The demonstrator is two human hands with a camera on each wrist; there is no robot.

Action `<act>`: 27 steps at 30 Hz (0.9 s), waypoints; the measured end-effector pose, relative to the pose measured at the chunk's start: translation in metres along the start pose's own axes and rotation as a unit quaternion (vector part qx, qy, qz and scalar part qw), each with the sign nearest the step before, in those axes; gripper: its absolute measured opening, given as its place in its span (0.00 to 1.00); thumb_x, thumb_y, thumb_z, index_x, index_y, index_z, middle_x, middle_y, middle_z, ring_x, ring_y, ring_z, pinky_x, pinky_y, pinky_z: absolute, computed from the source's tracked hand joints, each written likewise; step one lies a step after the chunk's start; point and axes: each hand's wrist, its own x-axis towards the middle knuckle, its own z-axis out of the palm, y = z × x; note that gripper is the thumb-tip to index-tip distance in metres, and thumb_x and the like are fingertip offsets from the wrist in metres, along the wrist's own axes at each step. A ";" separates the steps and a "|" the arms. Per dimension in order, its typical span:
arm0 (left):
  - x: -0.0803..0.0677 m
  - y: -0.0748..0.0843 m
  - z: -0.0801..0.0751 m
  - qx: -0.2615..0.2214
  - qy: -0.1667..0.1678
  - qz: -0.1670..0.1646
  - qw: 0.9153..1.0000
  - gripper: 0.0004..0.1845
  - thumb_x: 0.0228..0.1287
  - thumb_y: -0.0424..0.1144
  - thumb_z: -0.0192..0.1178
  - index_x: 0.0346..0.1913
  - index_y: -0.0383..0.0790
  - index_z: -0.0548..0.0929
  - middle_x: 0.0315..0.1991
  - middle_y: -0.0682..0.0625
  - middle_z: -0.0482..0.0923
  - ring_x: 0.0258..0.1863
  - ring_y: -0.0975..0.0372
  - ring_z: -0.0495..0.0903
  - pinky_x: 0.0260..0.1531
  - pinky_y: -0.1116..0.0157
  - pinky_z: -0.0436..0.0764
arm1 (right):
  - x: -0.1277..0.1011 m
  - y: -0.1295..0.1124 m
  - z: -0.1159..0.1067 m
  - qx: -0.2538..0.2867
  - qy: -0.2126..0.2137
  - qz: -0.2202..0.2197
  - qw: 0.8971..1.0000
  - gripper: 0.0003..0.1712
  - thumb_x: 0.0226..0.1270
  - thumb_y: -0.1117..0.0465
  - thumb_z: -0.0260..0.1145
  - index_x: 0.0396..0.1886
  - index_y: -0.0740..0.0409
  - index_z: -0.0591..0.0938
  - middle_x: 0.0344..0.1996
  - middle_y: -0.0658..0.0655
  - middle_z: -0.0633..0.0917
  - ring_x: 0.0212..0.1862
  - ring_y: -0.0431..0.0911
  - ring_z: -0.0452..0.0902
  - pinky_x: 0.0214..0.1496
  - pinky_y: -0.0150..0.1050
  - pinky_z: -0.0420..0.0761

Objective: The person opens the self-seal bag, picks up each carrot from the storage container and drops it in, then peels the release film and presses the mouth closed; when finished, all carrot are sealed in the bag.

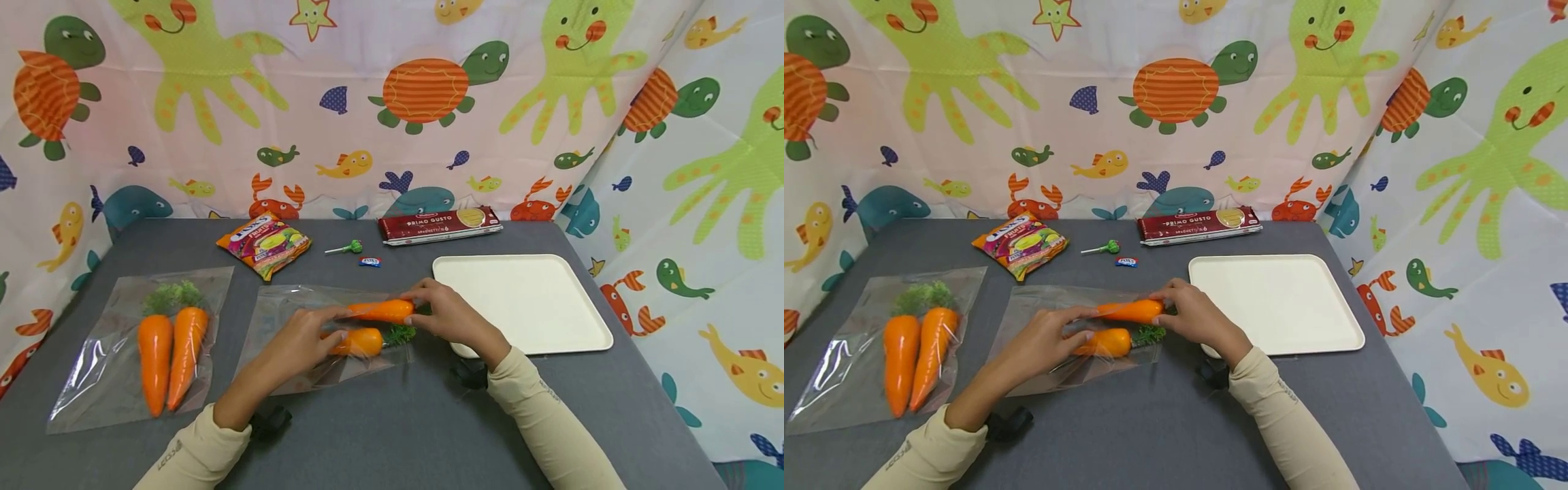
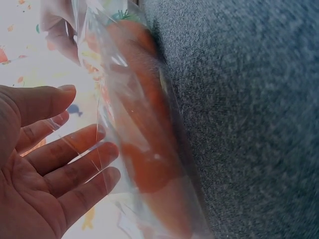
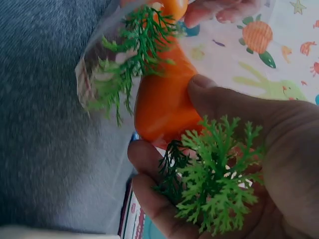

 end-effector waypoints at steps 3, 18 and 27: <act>0.000 0.000 0.000 -0.003 0.000 0.004 1.000 0.20 0.64 0.35 0.65 0.58 0.36 0.80 0.41 0.46 0.84 0.15 0.68 0.66 0.20 0.68 0.71 | 0.003 -0.003 0.004 -0.007 0.006 0.006 1.000 0.22 0.61 0.60 0.73 0.55 0.60 0.83 0.47 0.58 0.79 0.46 0.50 0.76 0.50 0.46 0.79; 0.000 -0.004 0.000 0.007 0.012 0.040 0.999 0.19 0.65 0.35 0.65 0.57 0.35 0.80 0.52 0.44 0.82 0.33 0.64 0.79 0.36 0.61 0.79 | 0.023 -0.005 0.021 0.027 0.029 0.059 0.997 0.18 0.59 0.62 0.74 0.50 0.59 0.84 0.46 0.55 0.83 0.45 0.49 0.79 0.48 0.42 0.80; 0.000 -0.004 0.002 -0.006 0.013 0.033 0.999 0.20 0.63 0.33 0.66 0.58 0.33 0.80 0.53 0.42 0.81 0.48 0.53 0.82 0.43 0.55 0.83 | 0.022 -0.004 0.023 0.011 0.029 0.098 0.995 0.15 0.58 0.59 0.75 0.45 0.55 0.86 0.44 0.53 0.84 0.45 0.49 0.79 0.48 0.44 0.80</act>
